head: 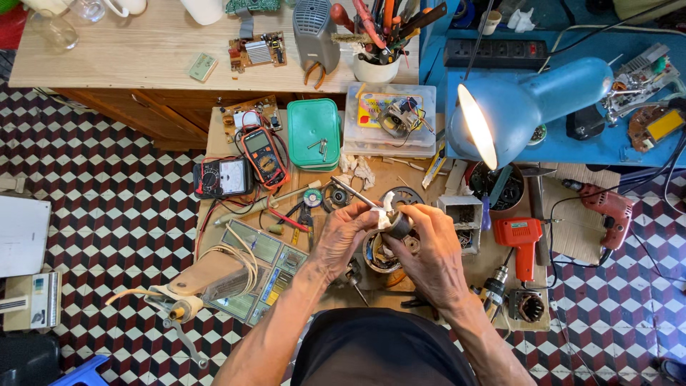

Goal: The person disassembles an electric motor from a fan, uses a cordless drill to remove screws, and cleans the motor shaft with a cloth. They handle the motor housing, rotor, and shaft while working at a cluttered workbench.

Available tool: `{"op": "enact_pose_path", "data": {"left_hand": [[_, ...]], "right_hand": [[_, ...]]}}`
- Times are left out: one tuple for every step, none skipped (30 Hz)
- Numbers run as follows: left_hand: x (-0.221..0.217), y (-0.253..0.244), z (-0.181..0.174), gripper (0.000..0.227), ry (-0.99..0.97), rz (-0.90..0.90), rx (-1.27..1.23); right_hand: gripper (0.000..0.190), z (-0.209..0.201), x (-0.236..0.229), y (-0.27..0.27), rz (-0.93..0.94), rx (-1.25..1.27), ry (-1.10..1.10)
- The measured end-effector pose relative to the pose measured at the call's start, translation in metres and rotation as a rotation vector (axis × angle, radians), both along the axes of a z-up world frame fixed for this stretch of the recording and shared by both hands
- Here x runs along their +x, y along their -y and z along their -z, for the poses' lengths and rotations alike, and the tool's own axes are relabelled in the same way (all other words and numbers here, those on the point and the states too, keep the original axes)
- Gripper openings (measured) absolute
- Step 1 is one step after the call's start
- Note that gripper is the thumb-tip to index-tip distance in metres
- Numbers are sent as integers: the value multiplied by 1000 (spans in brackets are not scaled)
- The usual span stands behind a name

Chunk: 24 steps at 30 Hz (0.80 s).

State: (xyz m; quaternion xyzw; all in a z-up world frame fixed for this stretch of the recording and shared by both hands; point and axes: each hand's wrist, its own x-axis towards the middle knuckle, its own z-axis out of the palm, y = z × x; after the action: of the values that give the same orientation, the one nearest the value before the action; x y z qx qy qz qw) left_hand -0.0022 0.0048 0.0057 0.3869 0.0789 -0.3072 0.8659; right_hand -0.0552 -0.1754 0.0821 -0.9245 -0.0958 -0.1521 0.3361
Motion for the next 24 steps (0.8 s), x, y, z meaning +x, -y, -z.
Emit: {"op": "enact_pose_path", "data": {"left_hand": [[-1, 2, 1, 33, 12, 0, -17], [-2, 2, 1, 34, 25, -3, -32], [-2, 2, 2, 34, 37, -7, -47], [-2, 0, 2, 35, 54, 17, -50], [-2, -1, 3, 35, 71, 42, -52], [-1, -1, 4, 35, 89, 67, -56], [-1, -1, 3, 35, 81, 84, -65], [0, -1, 3, 35, 74, 102, -73], [1, 0, 2, 35, 68, 120, -81], [0, 0, 1, 35, 61, 123, -78], [-1, 1, 0, 34, 54, 125, -74], [-2, 2, -1, 34, 46, 126, -70], [-4, 3, -2, 33, 46, 112, -72], [-6, 4, -3, 32, 46, 99, -74], [-7, 5, -2, 31, 46, 87, -75], [-7, 6, -2, 30, 41, 69, -57], [-7, 7, -2, 30, 35, 52, -38], [-8, 8, -1, 29, 29, 35, -19], [-7, 8, 0, 29, 3, 24, -9], [-7, 9, 2, 28, -22, 14, 2], [-6, 10, 3, 27, -48, 4, 12], [-5, 10, 4, 26, -46, 1, 20], [-4, 11, 5, 26, -43, -2, 28], [-2, 11, 5, 25, -41, -6, 37]], "right_hand": [[57, 2, -2, 0, 20, 101, -88], [56, 5, -5, 2, 34, 202, -177], [55, 10, -7, 4, 49, 303, -267], [51, 16, -8, 7, 55, 519, -429], [49, 23, -8, 11, 61, 734, -592], [47, 30, -7, 16, 68, 946, -754], [48, 35, -7, 20, 66, 1121, -840], [50, 40, -7, 23, 62, 1298, -923], [54, 43, -6, 25, 56, 1475, -1004], [51, 44, -6, 27, 62, 1577, -1031], [48, 43, -6, 27, 69, 1679, -1057], [47, 41, -5, 26, 77, 1782, -1086], [48, 37, -5, 25, 116, 1702, -1080], [49, 34, -5, 23, 156, 1624, -1072], [50, 29, -5, 20, 194, 1545, -1063], [48, 24, -4, 18, 180, 1435, -1011], [46, 19, -4, 16, 166, 1325, -958], [45, 15, -4, 13, 152, 1216, -906], [43, 11, -5, 11, 164, 1071, -822], [43, 7, -8, 8, 177, 927, -738], [45, 3, -10, 6, 188, 783, -652], [47, 1, -10, 4, 168, 687, -550], [49, -1, -11, 2, 147, 589, -449], [51, -2, -11, 1, 125, 493, -349]]}}
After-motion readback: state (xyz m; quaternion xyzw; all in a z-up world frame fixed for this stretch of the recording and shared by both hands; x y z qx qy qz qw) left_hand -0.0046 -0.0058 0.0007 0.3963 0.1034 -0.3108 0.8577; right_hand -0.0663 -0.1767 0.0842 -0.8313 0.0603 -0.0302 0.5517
